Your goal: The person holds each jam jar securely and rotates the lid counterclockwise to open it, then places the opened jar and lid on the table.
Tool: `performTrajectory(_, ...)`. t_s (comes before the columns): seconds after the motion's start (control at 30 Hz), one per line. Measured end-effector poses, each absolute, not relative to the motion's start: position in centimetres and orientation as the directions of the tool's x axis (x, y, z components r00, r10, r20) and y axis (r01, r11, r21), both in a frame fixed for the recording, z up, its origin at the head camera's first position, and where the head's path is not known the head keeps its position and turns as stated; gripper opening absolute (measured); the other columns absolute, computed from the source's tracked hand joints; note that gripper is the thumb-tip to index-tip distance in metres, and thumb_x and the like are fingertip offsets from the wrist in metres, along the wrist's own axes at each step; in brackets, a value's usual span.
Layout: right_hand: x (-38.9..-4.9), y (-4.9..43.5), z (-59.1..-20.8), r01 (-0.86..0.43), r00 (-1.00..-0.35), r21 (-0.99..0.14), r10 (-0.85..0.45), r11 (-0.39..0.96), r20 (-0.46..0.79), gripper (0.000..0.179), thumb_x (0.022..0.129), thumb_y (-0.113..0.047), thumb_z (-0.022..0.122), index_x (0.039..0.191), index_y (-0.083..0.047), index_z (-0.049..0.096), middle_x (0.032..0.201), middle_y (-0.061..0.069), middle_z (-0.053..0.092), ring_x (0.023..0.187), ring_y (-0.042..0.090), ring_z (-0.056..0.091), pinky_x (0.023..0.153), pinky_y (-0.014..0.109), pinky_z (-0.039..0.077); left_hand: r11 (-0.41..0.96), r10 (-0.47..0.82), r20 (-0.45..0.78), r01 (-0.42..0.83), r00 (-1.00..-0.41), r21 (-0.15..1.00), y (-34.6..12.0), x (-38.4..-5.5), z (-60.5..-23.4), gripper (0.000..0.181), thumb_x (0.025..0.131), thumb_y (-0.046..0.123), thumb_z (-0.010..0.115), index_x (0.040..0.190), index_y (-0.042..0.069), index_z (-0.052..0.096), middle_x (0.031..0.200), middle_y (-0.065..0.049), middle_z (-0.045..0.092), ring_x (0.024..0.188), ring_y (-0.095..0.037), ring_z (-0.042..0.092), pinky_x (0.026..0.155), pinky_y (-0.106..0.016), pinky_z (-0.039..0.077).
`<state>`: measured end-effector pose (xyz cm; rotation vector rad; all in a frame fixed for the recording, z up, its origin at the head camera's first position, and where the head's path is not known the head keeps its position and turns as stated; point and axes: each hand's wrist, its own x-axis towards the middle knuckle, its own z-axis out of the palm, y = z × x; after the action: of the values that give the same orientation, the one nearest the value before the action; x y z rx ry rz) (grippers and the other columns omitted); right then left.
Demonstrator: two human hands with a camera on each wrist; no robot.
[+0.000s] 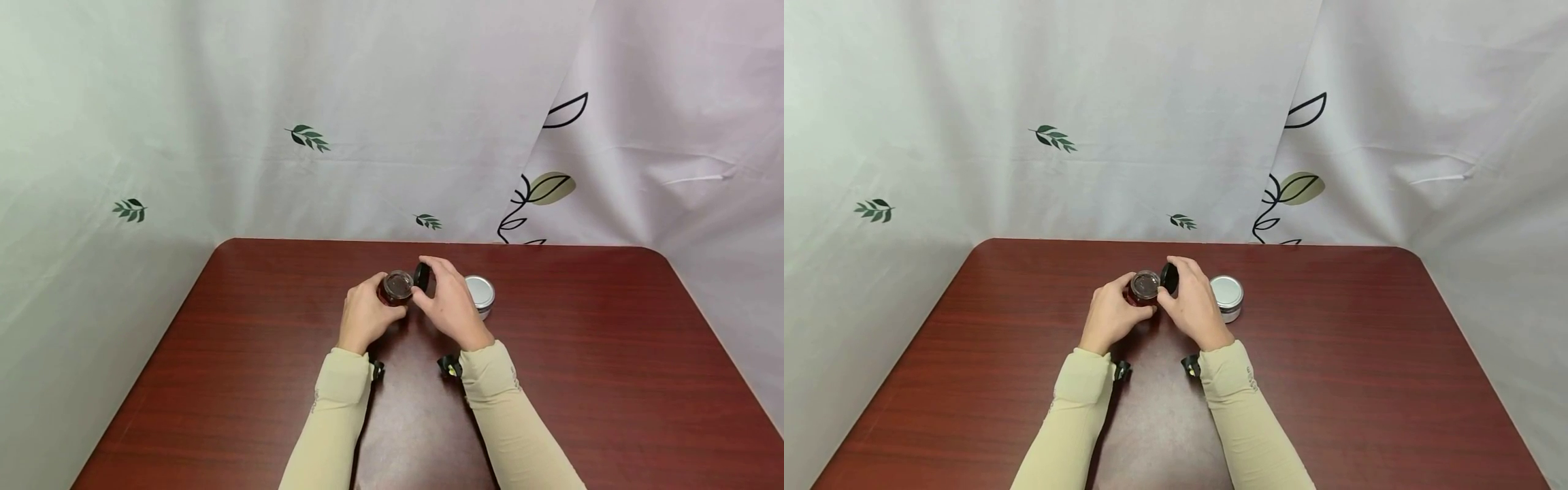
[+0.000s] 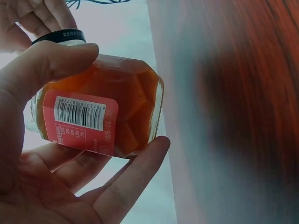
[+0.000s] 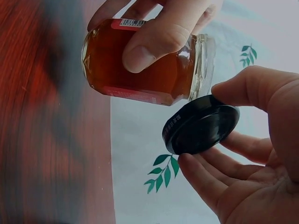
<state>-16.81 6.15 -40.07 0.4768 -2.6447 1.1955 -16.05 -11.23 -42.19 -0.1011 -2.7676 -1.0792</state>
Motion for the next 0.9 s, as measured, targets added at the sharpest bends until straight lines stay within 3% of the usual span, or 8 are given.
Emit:
performTrajectory(0.37,-16.89,6.23,-40.15,-0.346,-0.938,-0.700,-0.221,0.625,0.267,0.057,0.090,-0.012,0.071,0.142,0.001,0.051,0.133,0.021,0.058,0.117,0.035,0.060,0.098,0.046,0.048,0.733,-0.008,0.164,0.106,-0.986,0.672,-11.30,-16.00,-42.17,0.056,0.071,0.023,0.087,0.123,0.011,0.068,0.104,-0.006,0.073,0.093,-0.026,0.069,0.083,-0.047,0.054)
performTrajectory(0.9,-16.79,6.29,-40.21,-0.296,-0.953,-0.703,-0.250,0.647,0.172,0.058,0.094,-0.012,0.067,0.146,0.002,0.045,0.141,0.022,0.050,0.119,0.034,0.057,0.097,0.048,0.048,0.714,-0.013,0.142,0.090,-0.990,0.694,-11.18,-15.91,-42.23,0.056,0.073,0.020,0.087,0.124,0.008,0.068,0.105,-0.008,0.073,0.093,-0.025,0.069,0.082,-0.045,0.055)
